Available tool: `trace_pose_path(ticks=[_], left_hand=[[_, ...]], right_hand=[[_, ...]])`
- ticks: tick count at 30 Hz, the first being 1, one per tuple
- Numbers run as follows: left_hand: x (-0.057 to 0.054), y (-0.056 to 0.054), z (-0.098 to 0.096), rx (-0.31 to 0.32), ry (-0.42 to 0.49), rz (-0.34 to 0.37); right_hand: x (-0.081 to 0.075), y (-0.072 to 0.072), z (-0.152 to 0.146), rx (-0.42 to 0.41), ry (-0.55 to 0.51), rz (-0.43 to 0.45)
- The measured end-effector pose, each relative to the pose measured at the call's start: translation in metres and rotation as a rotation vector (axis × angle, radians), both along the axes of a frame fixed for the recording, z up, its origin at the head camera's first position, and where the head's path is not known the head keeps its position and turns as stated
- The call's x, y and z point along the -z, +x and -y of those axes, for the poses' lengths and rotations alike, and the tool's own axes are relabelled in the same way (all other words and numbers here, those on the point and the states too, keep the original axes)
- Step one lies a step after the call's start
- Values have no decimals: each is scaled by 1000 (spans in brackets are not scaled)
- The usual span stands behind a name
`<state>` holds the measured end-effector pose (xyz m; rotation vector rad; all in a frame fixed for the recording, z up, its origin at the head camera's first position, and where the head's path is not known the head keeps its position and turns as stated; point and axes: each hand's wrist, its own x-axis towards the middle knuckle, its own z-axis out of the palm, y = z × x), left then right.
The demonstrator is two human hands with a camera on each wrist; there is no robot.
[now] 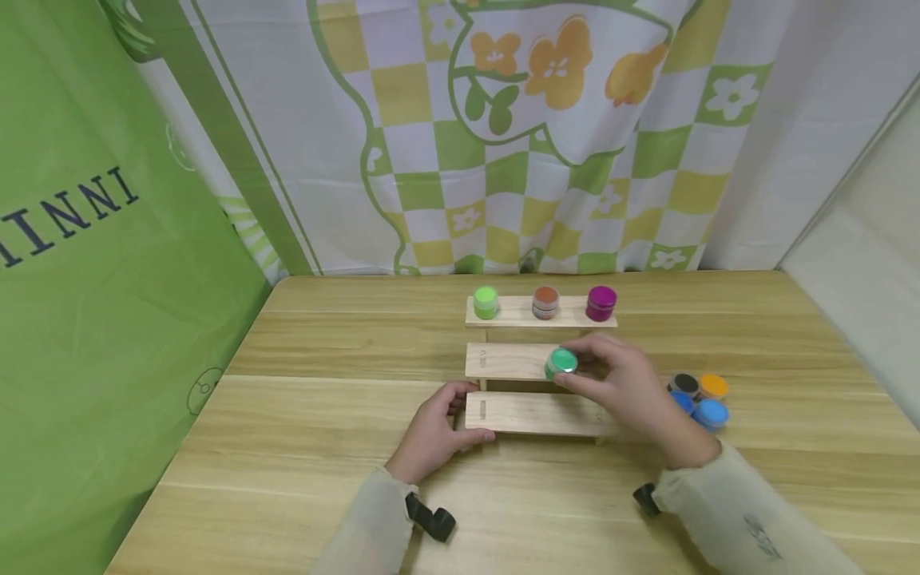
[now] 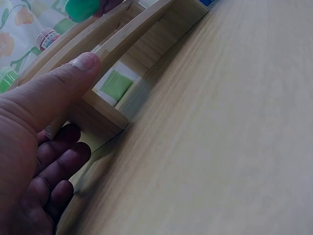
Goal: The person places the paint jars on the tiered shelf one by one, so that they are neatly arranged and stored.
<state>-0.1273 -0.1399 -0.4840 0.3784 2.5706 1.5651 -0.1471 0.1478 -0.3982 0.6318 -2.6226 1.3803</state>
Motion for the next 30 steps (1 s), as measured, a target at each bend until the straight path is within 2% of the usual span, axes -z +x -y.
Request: trace_pose_path(ticks=[10,18,30], left_hand=[[0,0,1,7,2,3],[-1,1,1,1,12,16],[0,0,1,2,8,11]], right_hand=[[2,-5,18,-12,-5,36],[5,-10,29,-15,7,9],[6,-15,47,-25,-26,101]])
